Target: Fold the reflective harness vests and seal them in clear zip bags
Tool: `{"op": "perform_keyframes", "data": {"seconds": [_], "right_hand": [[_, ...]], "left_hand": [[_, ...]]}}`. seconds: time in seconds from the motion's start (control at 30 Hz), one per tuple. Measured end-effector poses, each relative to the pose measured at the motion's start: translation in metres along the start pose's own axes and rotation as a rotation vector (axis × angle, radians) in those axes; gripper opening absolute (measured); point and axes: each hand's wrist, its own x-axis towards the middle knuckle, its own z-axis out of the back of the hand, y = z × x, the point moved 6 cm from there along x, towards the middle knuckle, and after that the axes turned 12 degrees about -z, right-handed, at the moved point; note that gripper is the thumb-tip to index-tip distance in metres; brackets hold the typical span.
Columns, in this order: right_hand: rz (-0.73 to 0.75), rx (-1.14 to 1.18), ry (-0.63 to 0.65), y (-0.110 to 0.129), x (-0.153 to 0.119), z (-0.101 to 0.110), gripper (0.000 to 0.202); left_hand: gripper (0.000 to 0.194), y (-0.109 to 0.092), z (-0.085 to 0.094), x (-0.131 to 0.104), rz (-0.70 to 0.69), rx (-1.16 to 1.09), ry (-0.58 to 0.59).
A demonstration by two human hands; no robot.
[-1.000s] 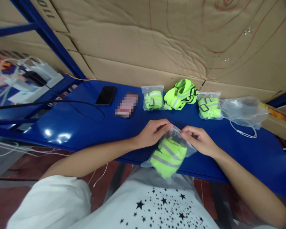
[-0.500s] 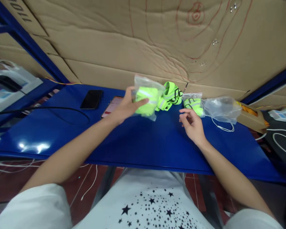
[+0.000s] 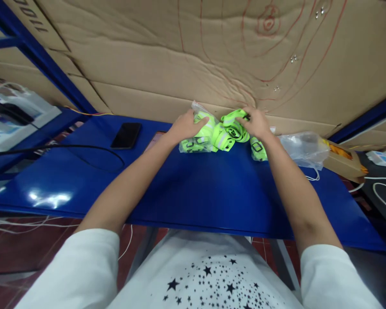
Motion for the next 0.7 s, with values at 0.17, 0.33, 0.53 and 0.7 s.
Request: {"op": "perform_keyframes", "data": {"seconds": [0.17,0.33,0.53,0.7], "right_hand": [[-0.004,0.237,-0.486,0.012,-0.005,0.079,0.025],[0.194,0.360,-0.743,0.060,-0.026,0.140,0.009],[0.404,0.535,-0.827,0.098,-0.062,0.150,0.025],[0.167,0.530,-0.413,0.084,-0.042,0.165,0.062]], "left_hand": [[0.074,-0.018,0.006,-0.008,-0.104,0.138,0.041],[0.082,-0.044,0.009,-0.022,-0.045,0.366,0.050],[0.080,-0.073,0.006,-0.026,-0.143,0.457,0.073],[0.097,-0.098,-0.029,-0.027,-0.504,0.121,0.251]]}}
